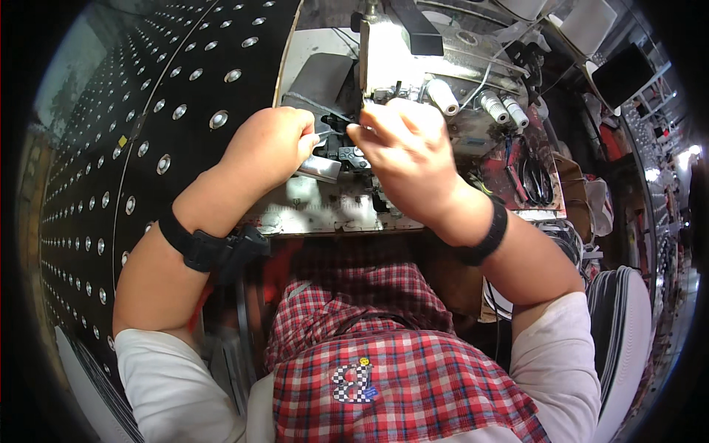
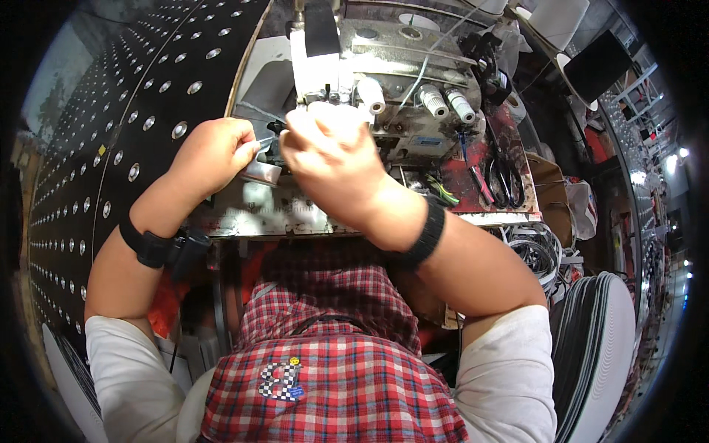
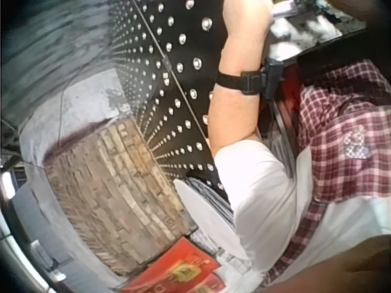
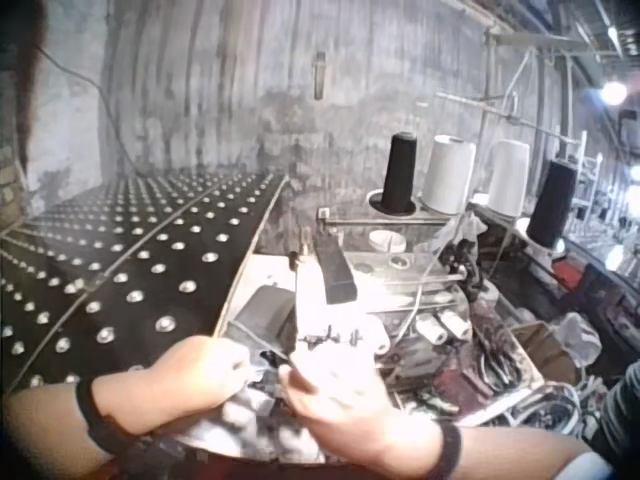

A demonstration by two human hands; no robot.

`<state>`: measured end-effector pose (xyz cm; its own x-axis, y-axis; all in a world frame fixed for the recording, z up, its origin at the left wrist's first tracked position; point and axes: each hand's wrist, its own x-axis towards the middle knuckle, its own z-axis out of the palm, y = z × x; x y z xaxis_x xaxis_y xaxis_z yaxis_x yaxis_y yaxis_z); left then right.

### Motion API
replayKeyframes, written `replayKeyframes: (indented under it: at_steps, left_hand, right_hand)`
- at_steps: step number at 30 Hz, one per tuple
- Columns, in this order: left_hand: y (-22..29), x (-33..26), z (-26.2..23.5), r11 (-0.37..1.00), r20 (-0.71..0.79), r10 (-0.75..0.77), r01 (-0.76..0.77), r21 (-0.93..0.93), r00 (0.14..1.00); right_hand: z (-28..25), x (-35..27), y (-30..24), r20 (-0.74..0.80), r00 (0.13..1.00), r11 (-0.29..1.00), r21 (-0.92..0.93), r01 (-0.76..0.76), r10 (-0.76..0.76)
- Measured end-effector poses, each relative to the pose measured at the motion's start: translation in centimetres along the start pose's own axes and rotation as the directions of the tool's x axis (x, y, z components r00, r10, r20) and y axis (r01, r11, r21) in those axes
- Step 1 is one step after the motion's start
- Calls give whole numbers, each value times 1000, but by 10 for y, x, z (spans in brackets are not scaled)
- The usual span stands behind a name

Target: Sewing the edges of circular white textured fabric pads using an industrial sewing machine.

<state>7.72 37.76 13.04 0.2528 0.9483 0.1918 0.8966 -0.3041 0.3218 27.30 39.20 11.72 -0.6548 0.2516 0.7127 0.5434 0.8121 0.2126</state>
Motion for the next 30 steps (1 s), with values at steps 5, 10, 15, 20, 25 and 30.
replayKeyframes:
  at_steps: [5, 10, 15, 20, 25, 30]
  left_hand:
    - [0, -1, 6, 1000, -16, -5, 5, 12, 1000]
    - [-1, -3, 11, 1000, -32, 9, -10, -14, 999]
    - [-3, -7, 5, 998, -41, -1, -2, -70, 999]
    - [-10, -25, -16, 974, -104, -123, 101, -202, 987]
    - [-5, -38, -29, 763, -19, -351, 274, -585, 936]
    - [32, -71, -3, -51, 674, -36, 672, -739, 738]
  right_hand:
    - [18, 23, -5, 267, 962, 999, 6, 51, -51]
    - [25, 23, -3, 353, 932, 993, -58, 104, -77]
    - [28, 19, 3, 359, 928, 990, -54, 128, -100]
    - [26, 19, 2, 374, 914, 988, 51, 147, -155]
    - [3, 26, -17, 78, 984, 963, 232, 141, -162]
    - [-37, -22, -52, -44, 994, 960, 257, 109, -101]
